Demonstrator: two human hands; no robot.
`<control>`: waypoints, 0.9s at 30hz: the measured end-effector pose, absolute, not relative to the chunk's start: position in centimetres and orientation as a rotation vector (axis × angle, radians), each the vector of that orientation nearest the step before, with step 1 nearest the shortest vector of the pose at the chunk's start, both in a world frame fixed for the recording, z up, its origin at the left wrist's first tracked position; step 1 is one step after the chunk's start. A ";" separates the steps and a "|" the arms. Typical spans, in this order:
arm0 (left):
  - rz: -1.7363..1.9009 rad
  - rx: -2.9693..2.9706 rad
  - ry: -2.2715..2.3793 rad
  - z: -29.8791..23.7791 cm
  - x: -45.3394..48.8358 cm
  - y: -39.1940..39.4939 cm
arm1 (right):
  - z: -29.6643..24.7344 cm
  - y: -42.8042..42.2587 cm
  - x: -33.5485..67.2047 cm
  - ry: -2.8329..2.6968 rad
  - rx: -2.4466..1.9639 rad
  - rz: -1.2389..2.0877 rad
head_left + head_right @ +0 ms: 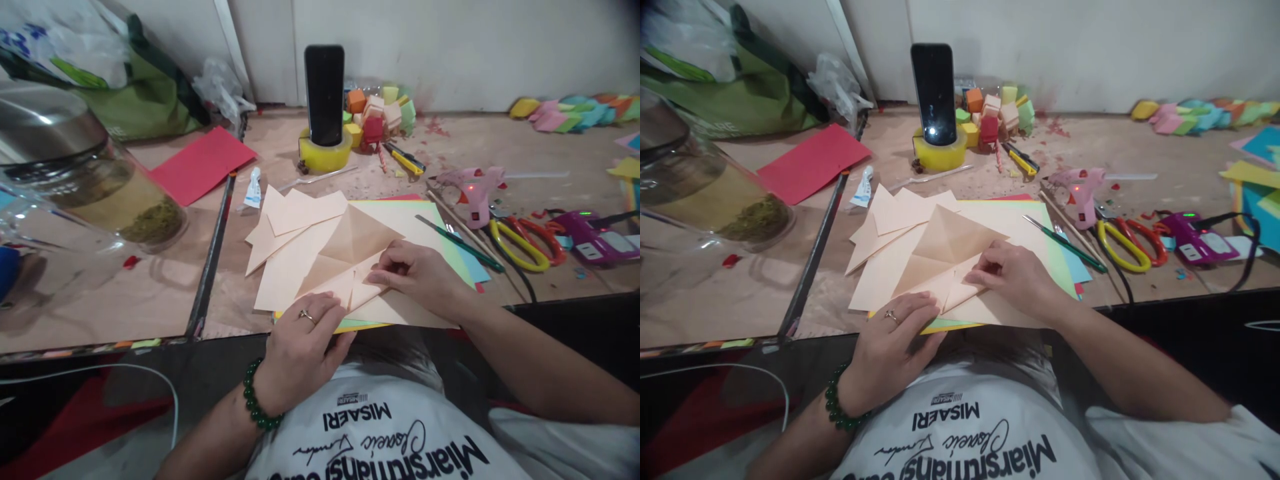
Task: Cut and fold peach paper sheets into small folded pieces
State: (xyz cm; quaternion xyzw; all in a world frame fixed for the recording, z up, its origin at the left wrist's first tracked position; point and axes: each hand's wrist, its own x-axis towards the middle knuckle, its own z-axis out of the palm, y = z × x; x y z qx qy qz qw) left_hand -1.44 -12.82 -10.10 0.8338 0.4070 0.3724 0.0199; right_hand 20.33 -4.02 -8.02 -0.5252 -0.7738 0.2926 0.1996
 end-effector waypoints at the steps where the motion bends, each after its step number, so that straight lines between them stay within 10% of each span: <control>1: 1.141 2.606 1.273 -10.0 -1.4 -12.8 | -8.1 -4.0 20.3 -2.169 -1.467 0.813; 27: 1.038 2.743 1.312 -9.6 -0.9 -12.9 | -8.3 -4.2 20.2 -2.219 -1.432 0.688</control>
